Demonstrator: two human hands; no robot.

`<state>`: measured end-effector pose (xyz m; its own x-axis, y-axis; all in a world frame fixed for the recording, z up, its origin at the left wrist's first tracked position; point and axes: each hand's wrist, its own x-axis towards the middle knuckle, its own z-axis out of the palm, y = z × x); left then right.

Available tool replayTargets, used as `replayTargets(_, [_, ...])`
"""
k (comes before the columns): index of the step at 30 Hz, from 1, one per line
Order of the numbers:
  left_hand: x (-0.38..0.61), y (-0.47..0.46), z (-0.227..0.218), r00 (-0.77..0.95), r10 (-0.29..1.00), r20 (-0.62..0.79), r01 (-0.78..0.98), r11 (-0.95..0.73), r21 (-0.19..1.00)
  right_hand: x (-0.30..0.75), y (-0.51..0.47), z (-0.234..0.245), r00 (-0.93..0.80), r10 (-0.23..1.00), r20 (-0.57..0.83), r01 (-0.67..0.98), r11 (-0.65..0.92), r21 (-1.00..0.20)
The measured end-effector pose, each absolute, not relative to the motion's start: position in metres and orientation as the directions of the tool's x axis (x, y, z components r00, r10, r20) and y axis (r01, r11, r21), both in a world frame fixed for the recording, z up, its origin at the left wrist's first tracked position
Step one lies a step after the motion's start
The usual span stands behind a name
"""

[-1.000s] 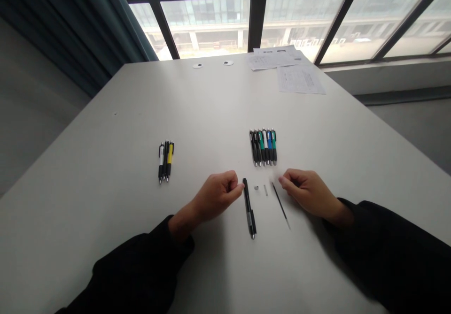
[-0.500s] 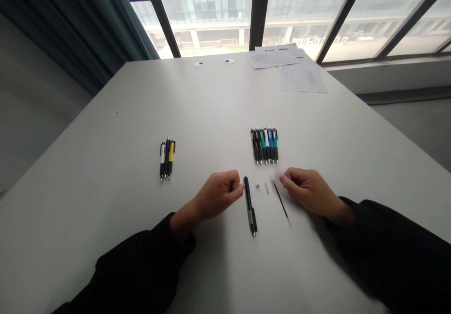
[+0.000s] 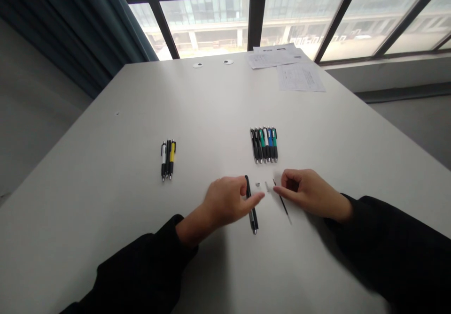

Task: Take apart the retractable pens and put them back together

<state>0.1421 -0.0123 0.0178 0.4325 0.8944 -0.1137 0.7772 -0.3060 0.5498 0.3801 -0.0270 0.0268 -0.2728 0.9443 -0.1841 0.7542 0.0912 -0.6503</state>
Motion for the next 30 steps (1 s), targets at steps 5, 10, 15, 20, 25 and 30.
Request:
replayTargets(5, [0.135, -0.031, 0.026, 0.399, 0.903, -0.157, 0.849, -0.299, 0.436, 0.37, -0.046, 0.049, -0.254, 0.912, -0.322, 0.923, 0.13, -0.362])
replayTargets(10, [0.102, -0.032, 0.04, 0.442, 0.877, -0.191, 0.828, -0.316, 0.464, 0.364, -0.064, 0.054, -0.229, 0.92, -0.318, 0.959, 0.157, -0.237])
replayTargets(15, [0.081, -0.036, 0.072, 0.479, 0.872, -0.103, 0.755, -0.349, 0.555, 0.36, -0.069, 0.06, -0.253, 0.919, -0.303, 0.956, 0.19, -0.224])
replayTargets(20, [0.076, -0.045, 0.097, 0.585, 0.801, 0.131, 0.536, -0.503, 0.678, 0.361, -0.065, 0.106, -0.313, 0.931, -0.186, 0.824, 0.169, -0.54])
replayTargets(25, [0.075, -0.054, 0.107, 0.624, 0.709, 0.33, 0.391, -0.648, 0.653, 0.334, -0.068, 0.153, -0.227, 0.914, 0.337, 0.037, 0.354, -0.935])
replayTargets(30, [0.07, -0.06, 0.119, 0.602, 0.671, 0.433, 0.363, -0.713, 0.6, 0.295, -0.073, 0.166, -0.15, 0.831, 0.536, -0.125, 0.522, -0.844])
